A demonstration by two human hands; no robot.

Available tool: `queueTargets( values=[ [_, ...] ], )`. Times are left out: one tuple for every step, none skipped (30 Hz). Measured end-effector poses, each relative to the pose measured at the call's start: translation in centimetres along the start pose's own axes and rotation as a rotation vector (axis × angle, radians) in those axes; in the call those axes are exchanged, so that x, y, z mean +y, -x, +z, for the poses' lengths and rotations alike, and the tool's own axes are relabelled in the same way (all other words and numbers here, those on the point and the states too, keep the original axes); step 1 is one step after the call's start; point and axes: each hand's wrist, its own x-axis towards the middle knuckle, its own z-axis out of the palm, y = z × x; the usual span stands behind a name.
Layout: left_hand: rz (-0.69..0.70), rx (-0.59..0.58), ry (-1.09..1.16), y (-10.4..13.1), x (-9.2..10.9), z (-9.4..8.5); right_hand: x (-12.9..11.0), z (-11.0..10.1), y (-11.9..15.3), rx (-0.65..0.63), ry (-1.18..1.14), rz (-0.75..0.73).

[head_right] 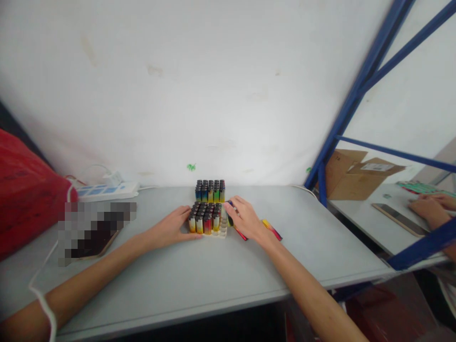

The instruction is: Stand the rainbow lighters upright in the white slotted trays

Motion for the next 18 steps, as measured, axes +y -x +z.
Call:
queueTargets(
  values=[
    [0.001,0.001,0.001,0.02,-0.05,0.02,-0.18,0.01,0.05,-0.030,0.023,-0.024],
    [0.003,0.001,0.003,0.03,-0.10,0.05,-0.37,0.03,0.10,-0.070,0.041,-0.040],
    [0.007,0.001,0.004,0.04,-0.16,0.07,-0.53,0.05,0.17,-0.111,0.054,-0.051],
    [0.012,0.004,0.004,0.05,-0.21,0.09,-0.67,0.08,0.23,-0.143,0.063,-0.057],
    [0.017,0.005,0.001,0.06,-0.24,0.09,-0.78,0.11,0.29,-0.157,0.070,-0.059],
    [0.021,0.007,-0.004,0.06,-0.25,0.09,-0.85,0.15,0.34,-0.162,0.074,-0.056],
    [0.025,0.006,-0.010,0.06,-0.24,0.07,-0.87,0.20,0.38,-0.162,0.073,-0.049],
    [0.027,0.002,-0.014,0.05,-0.21,0.05,-0.85,0.24,0.41,-0.166,0.066,-0.038],
    [0.027,-0.002,-0.015,0.05,-0.15,0.02,-0.79,0.27,0.43,-0.174,0.055,-0.027],
    [0.026,-0.005,-0.013,0.04,-0.09,-0.02,-0.73,0.30,0.44,-0.185,0.042,-0.015],
    [0.023,-0.008,-0.010,0.04,-0.02,-0.05,-0.66,0.32,0.46,-0.197,0.028,-0.006],
    [0.021,-0.009,-0.007,0.04,0.05,-0.08,-0.61,0.34,0.48,-0.214,0.014,0.000],
    [0.021,-0.010,-0.007,0.04,0.10,-0.11,-0.60,0.36,0.51,-0.236,0.005,0.003],
    [0.020,-0.011,-0.010,0.04,0.14,-0.12,-0.63,0.37,0.54,-0.262,0.002,0.005],
    [0.021,-0.012,-0.014,0.05,0.15,-0.13,-0.70,0.40,0.56,-0.284,0.008,0.004],
    [0.022,-0.012,-0.016,0.05,0.14,-0.13,-0.79,0.43,0.58,-0.299,0.027,0.004],
    [0.021,-0.012,-0.016,0.06,0.12,-0.13,-0.91,0.47,0.59,-0.303,0.057,0.006],
    [0.021,-0.012,-0.015,0.07,0.08,-0.11,-1.01,0.50,0.60,-0.299,0.095,0.010]
  ],
)
